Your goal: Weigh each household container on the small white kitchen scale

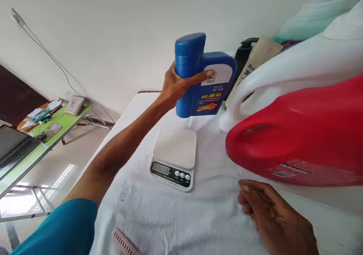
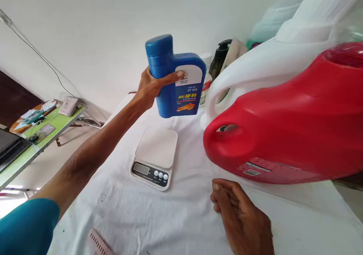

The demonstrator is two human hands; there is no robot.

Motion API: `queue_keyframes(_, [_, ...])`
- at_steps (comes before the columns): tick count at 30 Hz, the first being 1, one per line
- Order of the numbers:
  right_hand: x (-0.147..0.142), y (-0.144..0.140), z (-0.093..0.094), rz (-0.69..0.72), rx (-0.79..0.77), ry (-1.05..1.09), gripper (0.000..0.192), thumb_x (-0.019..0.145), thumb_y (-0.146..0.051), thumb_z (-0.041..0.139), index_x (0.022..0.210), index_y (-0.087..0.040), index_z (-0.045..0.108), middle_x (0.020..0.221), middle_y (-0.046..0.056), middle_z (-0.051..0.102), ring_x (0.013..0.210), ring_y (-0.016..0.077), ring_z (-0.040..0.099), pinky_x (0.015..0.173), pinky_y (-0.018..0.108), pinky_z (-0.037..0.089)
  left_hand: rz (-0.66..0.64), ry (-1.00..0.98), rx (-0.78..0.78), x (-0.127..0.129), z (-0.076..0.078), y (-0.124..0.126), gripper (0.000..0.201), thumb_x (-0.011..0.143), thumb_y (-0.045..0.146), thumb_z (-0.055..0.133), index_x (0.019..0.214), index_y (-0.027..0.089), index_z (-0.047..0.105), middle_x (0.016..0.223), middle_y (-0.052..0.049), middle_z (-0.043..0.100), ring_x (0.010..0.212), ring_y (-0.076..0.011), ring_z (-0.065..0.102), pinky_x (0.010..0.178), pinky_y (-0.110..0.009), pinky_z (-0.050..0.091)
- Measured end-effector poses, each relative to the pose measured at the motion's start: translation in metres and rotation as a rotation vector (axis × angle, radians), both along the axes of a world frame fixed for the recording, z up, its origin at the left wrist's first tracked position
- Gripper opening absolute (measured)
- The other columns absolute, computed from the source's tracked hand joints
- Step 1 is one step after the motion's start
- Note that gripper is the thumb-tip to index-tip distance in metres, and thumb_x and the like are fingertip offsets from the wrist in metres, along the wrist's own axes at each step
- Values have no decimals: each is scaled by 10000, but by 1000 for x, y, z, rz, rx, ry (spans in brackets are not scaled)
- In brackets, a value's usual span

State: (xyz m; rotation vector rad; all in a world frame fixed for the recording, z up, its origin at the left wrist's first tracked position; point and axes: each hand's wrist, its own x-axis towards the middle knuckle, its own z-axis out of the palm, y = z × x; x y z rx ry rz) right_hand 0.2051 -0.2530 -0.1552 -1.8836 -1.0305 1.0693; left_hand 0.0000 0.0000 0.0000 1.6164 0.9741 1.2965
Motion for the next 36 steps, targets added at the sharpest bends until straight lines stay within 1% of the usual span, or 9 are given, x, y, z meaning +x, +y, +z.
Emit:
queue_keyframes(10, [-5, 2, 5, 12, 60, -33, 595, 847, -809, 593, 1034, -259, 720, 802, 36, 724, 674, 204, 671, 575, 294, 537, 91, 113, -55, 19, -51, 52, 359, 872, 333, 883, 1064, 252, 590, 1064, 38, 820, 977, -142, 675, 943, -403, 588])
queue_keyframes(18, [-2, 4, -1, 31, 71, -58, 601, 850, -831, 578, 999, -265, 715, 788, 29, 719, 653, 195, 662, 592, 294, 551, 37, 186, -39, 29, -52, 46, 287, 929, 425, 765, 972, 189, 606, 993, 23, 823, 928, -127, 756, 835, -249, 560])
queue_keyframes(21, [-2, 5, -2, 47, 86, -45, 602, 850, -822, 590, 1020, -258, 713, 798, 37, 719, 656, 202, 665, 562, 289, 544, -11, 191, -53, 27, -53, 43, 292, 934, 408, 764, 1035, 170, 626, 1066, -4, 818, 966, -148, 762, 869, -262, 567])
queue_keyframes(24, [-2, 5, -2, 70, 137, -34, 558, 877, -775, 593, 1021, -249, 709, 798, 41, 711, 652, 197, 657, 560, 284, 543, -60, 197, -104, 17, -53, 39, 496, 835, 391, 894, 1171, 174, 601, 1217, -74, 780, 1038, -197, 745, 918, -324, 594])
queue_keyframes(27, [-5, 5, 0, 80, 191, -15, 515, 903, -744, 587, 993, -250, 699, 784, 33, 697, 641, 186, 643, 557, 275, 530, 152, 186, -89, 9, -48, 21, 691, 729, 427, 980, 1214, 190, 548, 1375, -165, 668, 1205, -275, 679, 962, -394, 590])
queue_keyframes(30, [-7, 5, 5, 92, 228, -10, 499, 918, -735, 566, 956, -252, 687, 771, 26, 682, 652, 181, 638, 587, 273, 532, 440, 149, 146, 16, -40, -19, 532, 855, 505, 864, 1153, 224, 525, 1340, -157, 620, 1250, -279, 626, 1022, -438, 541])
queue_keyframes(31, [-8, 6, 6, 102, 238, -10, 496, 920, -732, 561, 941, -251, 682, 767, 25, 676, 656, 180, 637, 594, 274, 530, 434, 141, 232, 21, -37, -36, 457, 905, 525, 805, 1117, 234, 524, 1257, -133, 636, 1194, -261, 638, 1022, -438, 530])
queue_keyframes(33, [-9, 6, 9, 113, 258, -7, 488, 921, -725, 553, 914, -251, 669, 753, 22, 662, 644, 175, 620, 585, 275, 514, 238, 149, 334, 36, -34, -69, 398, 956, 586, 719, 1045, 245, 533, 1078, -89, 655, 1037, -230, 653, 970, -419, 531])
queue_keyframes(36, [-10, 6, 9, 109, 278, 18, 464, 927, -703, 554, 898, -251, 653, 735, 14, 645, 618, 165, 586, 567, 274, 488, -80, 227, 253, 62, -31, -105, 474, 933, 674, 695, 1077, 239, 571, 1154, -123, 678, 1084, -253, 651, 969, -413, 531])
